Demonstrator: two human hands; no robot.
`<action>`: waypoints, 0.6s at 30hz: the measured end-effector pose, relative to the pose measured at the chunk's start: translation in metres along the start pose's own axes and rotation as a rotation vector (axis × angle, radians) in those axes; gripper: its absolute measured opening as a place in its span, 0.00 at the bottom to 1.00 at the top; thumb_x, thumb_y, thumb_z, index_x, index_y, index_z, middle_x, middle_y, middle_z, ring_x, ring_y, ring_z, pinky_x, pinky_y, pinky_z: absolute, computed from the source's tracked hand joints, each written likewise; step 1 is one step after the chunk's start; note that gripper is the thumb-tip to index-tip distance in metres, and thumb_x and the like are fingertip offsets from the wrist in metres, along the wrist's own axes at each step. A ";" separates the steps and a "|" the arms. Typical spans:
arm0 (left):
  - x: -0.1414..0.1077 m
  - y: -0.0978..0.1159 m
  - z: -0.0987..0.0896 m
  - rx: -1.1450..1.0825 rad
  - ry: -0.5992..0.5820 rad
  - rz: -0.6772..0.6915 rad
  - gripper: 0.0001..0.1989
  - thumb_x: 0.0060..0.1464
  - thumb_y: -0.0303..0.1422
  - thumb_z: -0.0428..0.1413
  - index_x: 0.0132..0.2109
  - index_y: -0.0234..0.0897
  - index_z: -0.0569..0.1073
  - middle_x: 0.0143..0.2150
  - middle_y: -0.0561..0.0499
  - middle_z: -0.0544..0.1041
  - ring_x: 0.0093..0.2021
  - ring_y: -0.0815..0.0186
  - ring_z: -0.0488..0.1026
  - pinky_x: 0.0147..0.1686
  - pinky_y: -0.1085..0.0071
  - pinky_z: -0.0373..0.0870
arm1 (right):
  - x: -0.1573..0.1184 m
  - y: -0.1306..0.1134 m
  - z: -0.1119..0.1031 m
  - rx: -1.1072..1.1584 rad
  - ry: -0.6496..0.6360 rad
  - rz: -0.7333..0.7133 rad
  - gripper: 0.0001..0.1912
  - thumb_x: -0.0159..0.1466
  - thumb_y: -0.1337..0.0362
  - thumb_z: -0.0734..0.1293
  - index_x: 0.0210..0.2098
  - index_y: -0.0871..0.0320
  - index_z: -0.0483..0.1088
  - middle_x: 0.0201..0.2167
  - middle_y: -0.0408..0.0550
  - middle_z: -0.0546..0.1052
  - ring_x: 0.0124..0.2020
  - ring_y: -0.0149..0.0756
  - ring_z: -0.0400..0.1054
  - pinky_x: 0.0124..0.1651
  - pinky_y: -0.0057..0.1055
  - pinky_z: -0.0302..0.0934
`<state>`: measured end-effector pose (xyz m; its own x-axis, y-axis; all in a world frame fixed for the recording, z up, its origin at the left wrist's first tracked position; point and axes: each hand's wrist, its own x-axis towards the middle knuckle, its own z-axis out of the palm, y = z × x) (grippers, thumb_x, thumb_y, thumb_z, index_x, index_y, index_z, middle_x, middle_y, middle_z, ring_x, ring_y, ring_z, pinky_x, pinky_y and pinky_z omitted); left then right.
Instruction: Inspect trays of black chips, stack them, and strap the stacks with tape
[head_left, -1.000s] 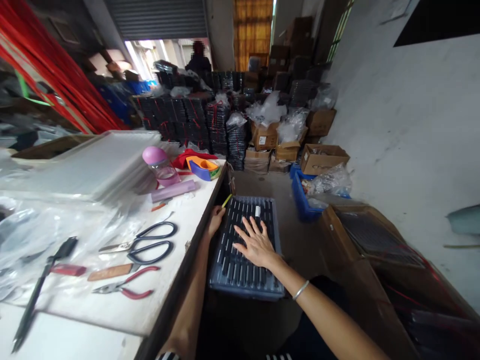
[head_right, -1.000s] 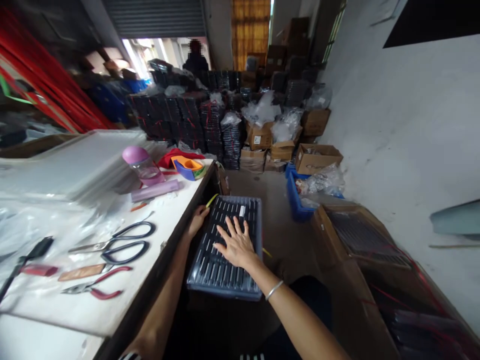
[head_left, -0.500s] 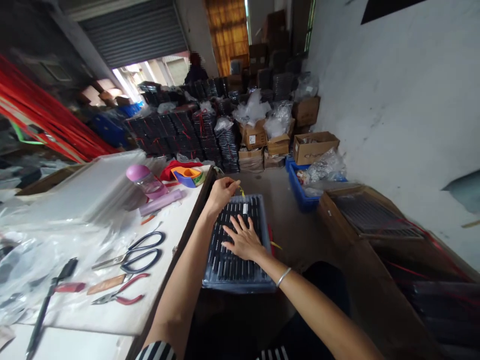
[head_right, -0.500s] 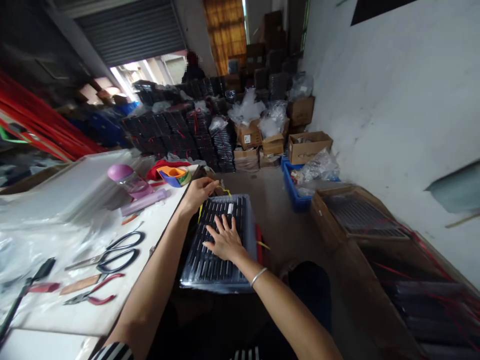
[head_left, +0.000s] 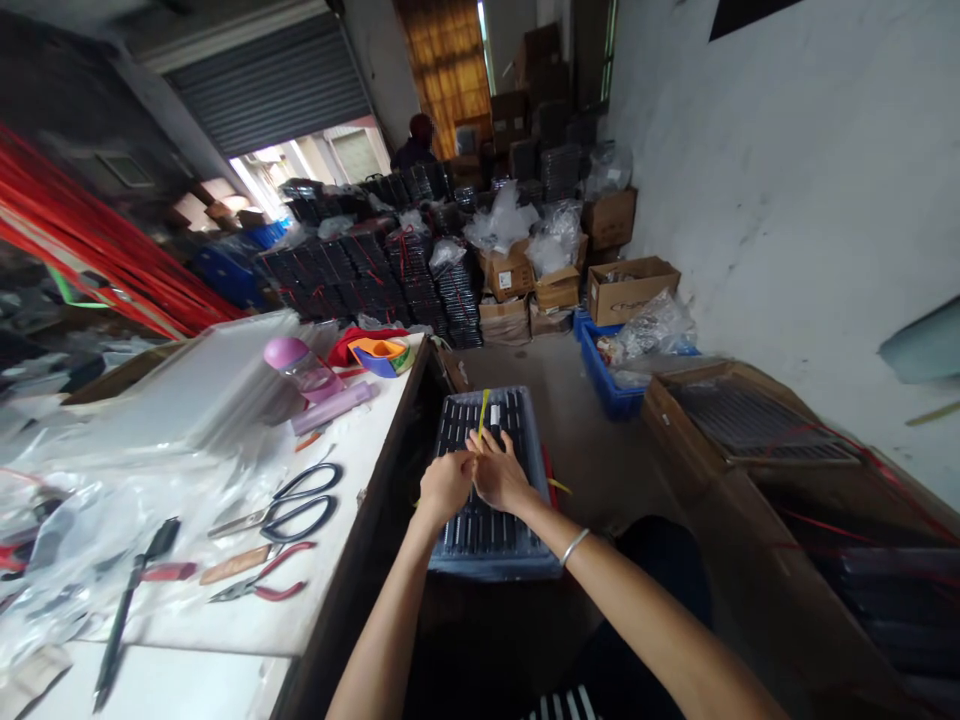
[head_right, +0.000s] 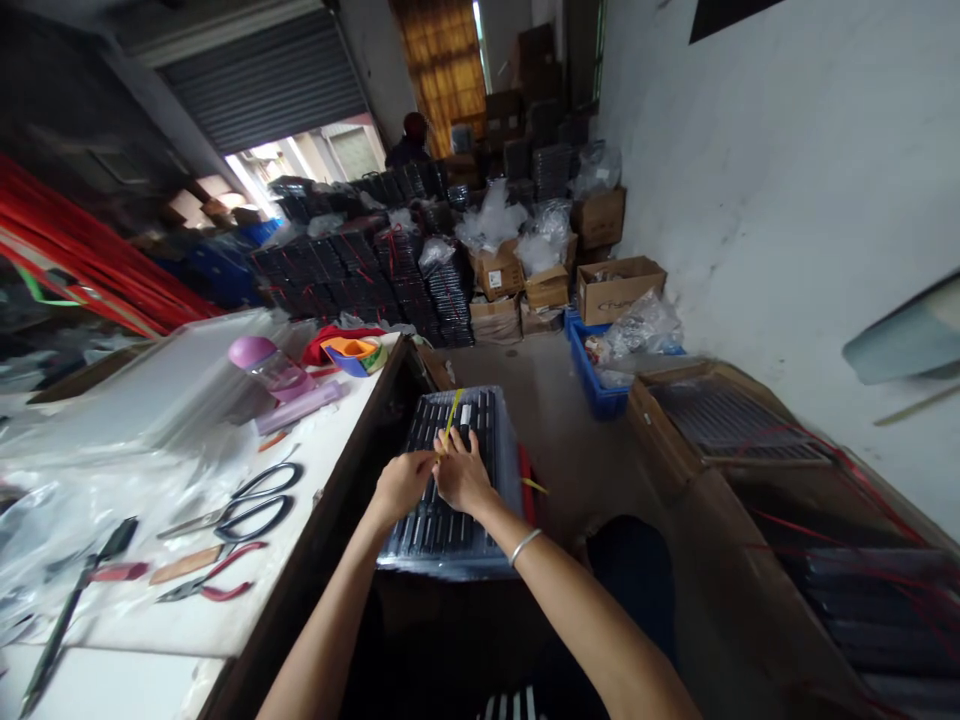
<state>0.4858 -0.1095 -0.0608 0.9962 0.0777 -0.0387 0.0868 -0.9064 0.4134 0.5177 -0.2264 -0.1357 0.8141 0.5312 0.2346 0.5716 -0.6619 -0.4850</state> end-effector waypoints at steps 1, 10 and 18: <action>-0.001 0.000 0.006 0.032 -0.012 -0.007 0.14 0.56 0.30 0.48 0.43 0.42 0.77 0.37 0.45 0.80 0.38 0.58 0.75 0.35 0.67 0.63 | 0.000 0.001 0.001 0.026 0.024 0.015 0.25 0.66 0.64 0.57 0.60 0.68 0.58 0.63 0.62 0.56 0.66 0.47 0.41 0.65 0.49 0.30; 0.001 0.002 0.048 0.248 0.044 0.061 0.13 0.54 0.27 0.46 0.39 0.37 0.74 0.39 0.44 0.75 0.43 0.57 0.70 0.41 0.64 0.62 | 0.003 0.029 -0.005 0.435 0.401 0.316 0.14 0.66 0.60 0.62 0.48 0.61 0.68 0.49 0.51 0.70 0.49 0.40 0.66 0.51 0.45 0.62; 0.002 -0.004 0.070 0.300 0.121 0.129 0.12 0.56 0.26 0.45 0.38 0.37 0.72 0.41 0.44 0.70 0.44 0.56 0.64 0.41 0.61 0.59 | -0.079 0.090 0.032 0.726 0.616 0.797 0.16 0.65 0.59 0.63 0.49 0.61 0.66 0.45 0.50 0.71 0.40 0.36 0.69 0.41 0.38 0.67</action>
<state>0.4870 -0.1349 -0.1259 0.9936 -0.0130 0.1119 -0.0266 -0.9923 0.1210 0.5018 -0.3110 -0.2246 0.9328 -0.3518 -0.0781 -0.1335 -0.1360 -0.9817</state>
